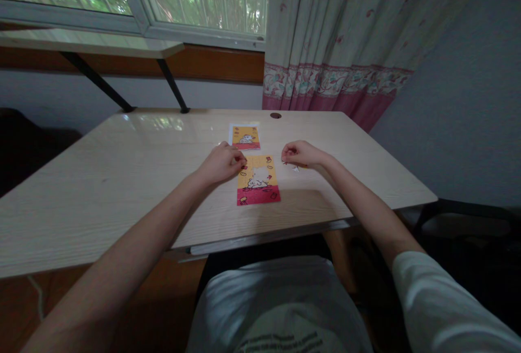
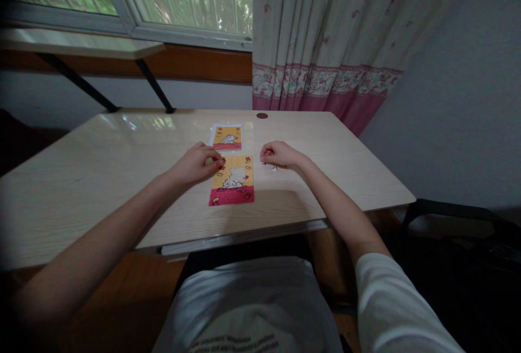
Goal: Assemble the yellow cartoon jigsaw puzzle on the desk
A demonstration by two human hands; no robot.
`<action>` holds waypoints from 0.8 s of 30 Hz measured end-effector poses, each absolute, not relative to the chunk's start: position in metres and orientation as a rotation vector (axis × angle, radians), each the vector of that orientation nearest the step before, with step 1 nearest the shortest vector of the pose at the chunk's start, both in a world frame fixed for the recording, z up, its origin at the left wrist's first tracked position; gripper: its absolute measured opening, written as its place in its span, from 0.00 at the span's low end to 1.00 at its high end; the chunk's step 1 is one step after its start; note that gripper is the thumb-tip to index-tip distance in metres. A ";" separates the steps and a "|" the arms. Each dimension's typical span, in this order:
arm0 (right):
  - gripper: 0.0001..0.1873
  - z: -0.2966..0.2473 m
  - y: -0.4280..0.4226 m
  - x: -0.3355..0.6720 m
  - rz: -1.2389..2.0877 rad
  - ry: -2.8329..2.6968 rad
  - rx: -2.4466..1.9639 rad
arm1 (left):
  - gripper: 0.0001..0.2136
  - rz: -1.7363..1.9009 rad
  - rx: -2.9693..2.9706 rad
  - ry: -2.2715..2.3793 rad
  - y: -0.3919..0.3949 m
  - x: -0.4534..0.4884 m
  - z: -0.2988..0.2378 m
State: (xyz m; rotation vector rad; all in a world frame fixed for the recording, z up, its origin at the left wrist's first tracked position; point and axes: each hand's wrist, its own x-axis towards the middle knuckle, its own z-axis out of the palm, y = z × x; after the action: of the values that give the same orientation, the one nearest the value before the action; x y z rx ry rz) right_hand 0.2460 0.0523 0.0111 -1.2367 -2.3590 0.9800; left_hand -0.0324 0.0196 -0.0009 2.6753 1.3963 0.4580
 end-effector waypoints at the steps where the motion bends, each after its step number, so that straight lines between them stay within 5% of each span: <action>1: 0.09 0.010 0.053 0.246 0.959 -2.359 -1.244 | 0.13 0.463 2.683 1.395 0.020 -0.032 -0.001; 14: 0.09 0.029 0.062 0.292 0.404 -2.406 -1.401 | 0.13 0.513 2.673 1.401 0.021 -0.036 -0.002; 24: 0.15 0.021 0.044 0.284 0.769 -2.667 -1.269 | 0.15 0.483 2.663 1.397 0.023 -0.037 -0.005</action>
State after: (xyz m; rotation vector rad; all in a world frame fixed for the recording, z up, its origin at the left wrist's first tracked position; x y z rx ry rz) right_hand 0.2836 0.0439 0.0214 -1.2689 -2.6666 0.7691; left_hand -0.0365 0.0226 -0.0045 2.6631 1.3970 0.4826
